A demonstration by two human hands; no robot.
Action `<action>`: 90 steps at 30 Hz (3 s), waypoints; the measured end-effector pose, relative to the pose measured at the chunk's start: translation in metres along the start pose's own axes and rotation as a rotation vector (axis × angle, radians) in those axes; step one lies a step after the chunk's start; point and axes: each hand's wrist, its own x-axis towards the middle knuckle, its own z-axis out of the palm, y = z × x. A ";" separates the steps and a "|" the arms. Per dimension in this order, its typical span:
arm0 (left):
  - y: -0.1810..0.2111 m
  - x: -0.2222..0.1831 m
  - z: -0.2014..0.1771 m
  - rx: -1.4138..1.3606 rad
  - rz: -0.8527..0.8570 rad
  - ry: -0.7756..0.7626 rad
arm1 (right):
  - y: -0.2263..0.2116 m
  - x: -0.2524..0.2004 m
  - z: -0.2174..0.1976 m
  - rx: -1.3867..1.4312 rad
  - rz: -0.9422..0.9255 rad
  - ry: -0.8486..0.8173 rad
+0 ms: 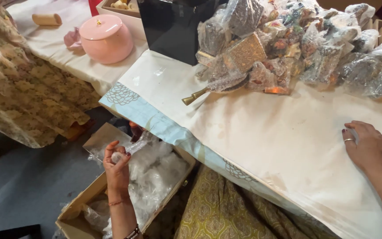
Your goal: The person cuts a piece of bubble wrap using scissors and wraps a small, dark rectangular object. They then place the wrapped item into a pile of similarly wrapped items. The person also handles a small brass figurine and places it into a white box.
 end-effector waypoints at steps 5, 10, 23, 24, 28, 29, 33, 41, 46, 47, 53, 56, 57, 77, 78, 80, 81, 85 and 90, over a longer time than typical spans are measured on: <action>0.049 -0.009 0.058 -0.108 0.077 -0.114 | -0.093 -0.008 -0.041 -0.039 0.064 -0.103; 0.053 -0.022 0.079 0.162 0.000 -0.242 | -0.266 -0.087 -0.082 0.509 -0.659 0.108; 0.049 -0.076 0.138 0.473 -0.332 -0.698 | -0.396 -0.135 0.034 0.964 -0.615 -0.453; 0.043 -0.074 0.134 0.653 -0.256 -0.706 | -0.397 -0.131 0.021 1.014 -0.429 -0.558; -0.023 -0.070 0.086 1.295 -0.070 -0.705 | -0.388 -0.127 0.006 1.074 -0.334 -0.497; -0.045 -0.068 0.068 1.294 -0.068 -0.705 | -0.388 -0.127 -0.003 1.074 -0.335 -0.495; -0.100 -0.064 0.017 1.636 0.040 -0.531 | -0.380 -0.129 -0.030 1.060 -0.311 -0.581; -0.122 -0.062 -0.020 1.678 0.078 -0.258 | -0.316 -0.150 -0.019 1.109 -0.302 -0.588; -0.134 -0.059 -0.016 1.564 -0.067 -0.099 | -0.275 -0.142 -0.051 0.979 -0.362 -0.511; -0.137 -0.059 -0.013 1.563 -0.066 -0.095 | -0.268 -0.142 -0.047 0.978 -0.366 -0.511; -0.158 -0.060 -0.007 1.249 0.102 0.057 | -0.236 -0.112 -0.062 0.840 -0.249 -0.453; -0.169 -0.064 -0.034 0.985 0.139 0.122 | -0.225 -0.085 -0.097 0.745 0.334 -0.691; -0.180 -0.068 -0.060 1.060 0.100 0.115 | -0.202 -0.077 -0.086 0.967 0.240 -0.420; -0.028 0.008 0.056 1.180 -0.579 -0.343 | 0.042 0.029 0.036 1.321 0.501 0.219; -0.018 0.007 0.087 1.070 -0.473 -0.382 | 0.051 0.030 0.041 1.354 0.465 0.230; 0.007 0.002 0.164 0.955 -0.373 -0.432 | 0.057 0.030 0.045 1.378 0.440 0.253; 0.021 -0.002 0.210 1.015 -0.268 -0.465 | 0.055 0.032 0.043 1.380 0.442 0.248; 0.038 -0.013 0.356 1.266 0.001 -0.651 | 0.041 0.029 0.026 1.412 0.469 0.225; -0.028 -0.018 0.467 1.029 0.422 -1.088 | 0.032 0.025 0.021 1.343 0.510 0.206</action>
